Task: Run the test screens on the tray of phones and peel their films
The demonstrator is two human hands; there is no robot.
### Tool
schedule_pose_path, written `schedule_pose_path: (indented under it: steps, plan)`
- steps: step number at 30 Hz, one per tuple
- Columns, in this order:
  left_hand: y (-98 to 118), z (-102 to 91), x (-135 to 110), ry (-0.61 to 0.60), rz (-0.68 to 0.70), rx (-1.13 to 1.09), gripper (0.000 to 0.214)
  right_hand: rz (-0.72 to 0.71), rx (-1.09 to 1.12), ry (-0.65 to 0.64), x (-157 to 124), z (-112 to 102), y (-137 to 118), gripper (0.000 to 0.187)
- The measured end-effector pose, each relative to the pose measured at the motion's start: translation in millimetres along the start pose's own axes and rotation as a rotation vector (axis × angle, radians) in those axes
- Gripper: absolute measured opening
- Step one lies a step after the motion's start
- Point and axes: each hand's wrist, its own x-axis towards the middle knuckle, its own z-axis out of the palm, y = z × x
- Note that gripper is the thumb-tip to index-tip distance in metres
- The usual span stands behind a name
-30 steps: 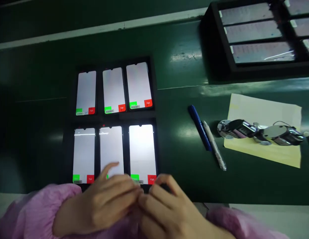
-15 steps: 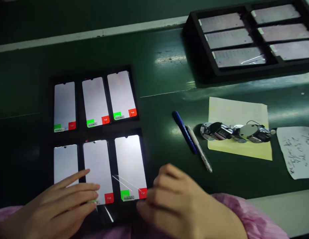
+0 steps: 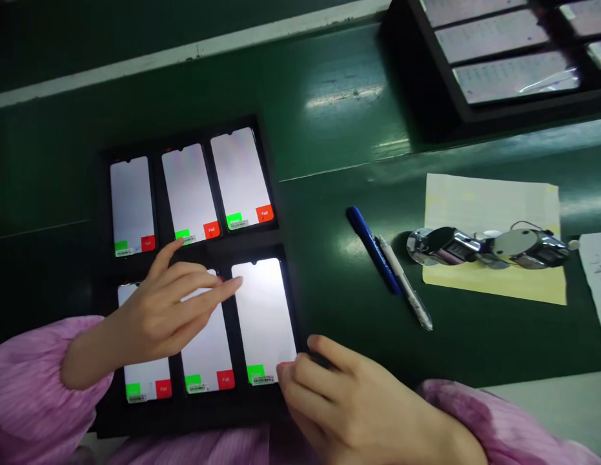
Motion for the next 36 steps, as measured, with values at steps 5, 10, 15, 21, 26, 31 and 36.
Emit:
schedule_pose_path:
  steps: [5,10,15,21,26,31,36]
  plan:
    - [6,4.9,4,-0.008,0.03,0.085,0.056,0.018,0.156,0.052,34,5,37,0.019]
    - [-9,-16.4,-17,0.075,-0.213,0.312,0.015,0.438,0.387,0.3,60,9,70,0.004]
    - [-12,-15.5,-45,0.003,-0.385,0.514,0.025,0.559,0.462,0.438,62,16,70,0.003]
    - [-15,-1.5,-50,0.214,-0.397,0.42,0.011,0.523,0.428,0.513,61,22,66,0.002]
    - [20,-19.1,-58,0.224,-0.28,0.141,0.004,0.5,0.44,0.541,60,25,67,0.002]
    - [75,-32.4,-103,-0.044,-0.198,-0.139,0.014,0.481,0.477,0.541,59,25,66,0.003]
    - [104,-38.5,-131,-0.157,-0.192,-0.189,0.029,0.487,0.509,0.519,58,22,63,0.005]
